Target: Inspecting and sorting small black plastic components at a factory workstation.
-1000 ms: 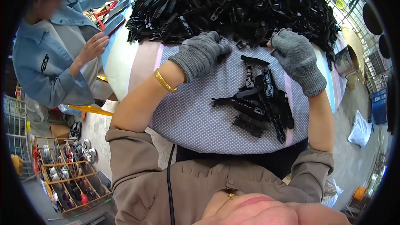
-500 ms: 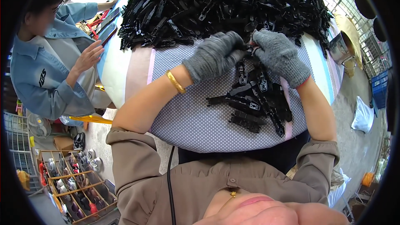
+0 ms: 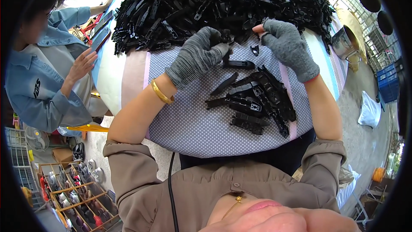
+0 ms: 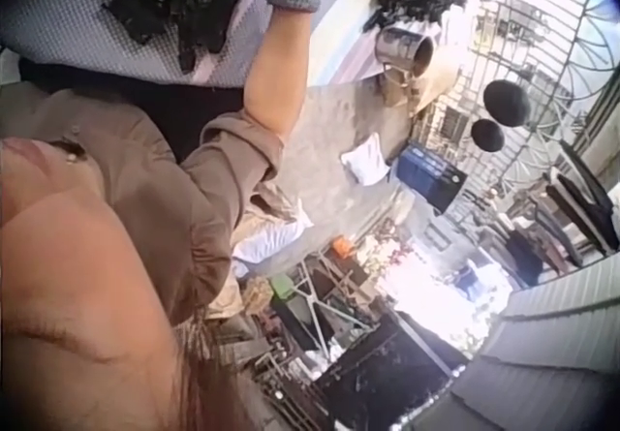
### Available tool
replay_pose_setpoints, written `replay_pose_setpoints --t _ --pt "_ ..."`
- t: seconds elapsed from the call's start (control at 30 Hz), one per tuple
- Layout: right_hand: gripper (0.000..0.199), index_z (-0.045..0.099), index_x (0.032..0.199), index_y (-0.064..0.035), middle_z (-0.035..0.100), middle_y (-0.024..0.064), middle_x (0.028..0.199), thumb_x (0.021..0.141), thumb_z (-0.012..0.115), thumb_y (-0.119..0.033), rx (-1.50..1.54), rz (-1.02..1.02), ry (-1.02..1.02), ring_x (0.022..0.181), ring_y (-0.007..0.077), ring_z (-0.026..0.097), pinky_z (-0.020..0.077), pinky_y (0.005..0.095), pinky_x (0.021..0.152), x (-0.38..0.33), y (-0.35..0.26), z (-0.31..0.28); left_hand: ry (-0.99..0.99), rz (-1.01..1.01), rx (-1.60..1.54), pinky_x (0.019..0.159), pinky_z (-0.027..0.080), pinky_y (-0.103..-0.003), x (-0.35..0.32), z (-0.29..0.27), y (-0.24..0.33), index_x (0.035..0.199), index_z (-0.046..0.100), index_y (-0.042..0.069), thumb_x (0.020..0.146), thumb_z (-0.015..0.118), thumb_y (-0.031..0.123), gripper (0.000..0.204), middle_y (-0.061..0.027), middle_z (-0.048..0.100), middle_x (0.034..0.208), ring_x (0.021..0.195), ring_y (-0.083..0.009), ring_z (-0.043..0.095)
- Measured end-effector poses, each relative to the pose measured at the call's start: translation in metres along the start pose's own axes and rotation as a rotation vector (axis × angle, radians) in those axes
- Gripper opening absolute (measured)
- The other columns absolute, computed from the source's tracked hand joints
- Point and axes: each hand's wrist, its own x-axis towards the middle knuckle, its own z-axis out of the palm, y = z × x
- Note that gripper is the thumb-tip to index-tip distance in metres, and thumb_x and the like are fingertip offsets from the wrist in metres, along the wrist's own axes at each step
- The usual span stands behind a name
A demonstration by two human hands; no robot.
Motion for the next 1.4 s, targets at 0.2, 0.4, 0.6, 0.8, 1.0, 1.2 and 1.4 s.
replay_pose_setpoints --t 0.2,0.4,0.6,0.8,1.0,1.2,1.4 --pt "0.021 0.065 0.100 -0.0026 0.063 0.0037 0.081 0.085 0.060 -0.016 0.394 0.100 -0.080 0.073 0.0088 0.059 0.0487 0.0228 0.067 -0.009 -0.028 -0.001 0.059 0.136 0.181 0.077 0.050 -0.030 -0.007 0.008 0.004 0.108 0.055 0.001 0.088 0.058 0.025 0.031 -0.0090 0.062 0.092 0.091 -0.0148 0.059" --pt "0.022 0.064 0.100 -0.0011 0.063 0.0046 0.083 0.085 0.061 -0.016 0.581 0.213 -0.111 0.074 0.0112 0.060 0.0494 0.0234 0.066 -0.009 -0.025 0.000 -0.130 0.013 0.019 0.067 0.046 -0.019 -0.009 0.001 0.004 0.113 0.059 0.006 0.087 0.058 0.021 0.030 -0.0011 0.060 0.084 0.079 -0.0058 0.055" --pt "0.021 0.064 0.098 -0.0009 0.062 0.0044 0.080 0.084 0.062 -0.016 0.577 0.169 -0.100 0.073 0.0109 0.060 0.0493 0.0236 0.065 -0.011 -0.025 -0.001 -0.166 -0.024 -0.101 0.052 0.046 -0.018 -0.007 0.000 0.006 0.112 0.060 0.004 0.085 0.061 0.023 0.033 -0.0018 0.062 0.073 0.062 -0.0050 0.056" --pt "0.020 0.065 0.095 -0.0013 0.062 0.0038 0.078 0.083 0.064 -0.017 0.540 0.163 -0.081 0.071 0.0099 0.059 0.0489 0.0229 0.064 -0.014 -0.034 0.000 -0.167 0.059 -0.085 0.050 0.043 -0.016 -0.006 0.001 0.000 0.112 0.061 0.005 0.085 0.063 0.029 0.036 0.0013 0.056 0.065 0.056 -0.0025 0.052" --pt "0.021 0.065 0.096 -0.0018 0.062 0.0045 0.081 0.084 0.064 -0.018 0.597 0.204 -0.038 0.073 0.0116 0.060 0.0506 0.0247 0.067 -0.017 -0.037 0.001 -0.106 0.053 -0.083 0.047 0.039 -0.015 -0.008 0.005 0.002 0.107 0.062 0.006 0.086 0.061 0.030 0.032 0.0044 0.052 0.061 0.052 -0.0009 0.047" --pt "0.021 0.064 0.097 -0.0019 0.062 0.0051 0.083 0.084 0.064 -0.018 0.674 0.204 -0.047 0.075 0.0128 0.060 0.0512 0.0251 0.067 -0.018 -0.036 0.001 -0.116 0.074 -0.127 0.046 0.037 -0.015 -0.007 0.005 -0.001 0.106 0.063 0.006 0.087 0.060 0.029 0.030 0.0052 0.051 0.059 0.051 -0.0006 0.045" --pt "0.020 0.065 0.096 -0.0015 0.063 0.0054 0.081 0.084 0.064 -0.017 0.608 0.200 -0.029 0.073 0.0129 0.060 0.0512 0.0250 0.068 -0.019 -0.037 0.001 -0.117 0.067 -0.127 0.046 0.037 -0.015 -0.006 0.006 0.001 0.105 0.063 0.006 0.088 0.060 0.029 0.029 0.0051 0.051 0.060 0.051 -0.0007 0.044"
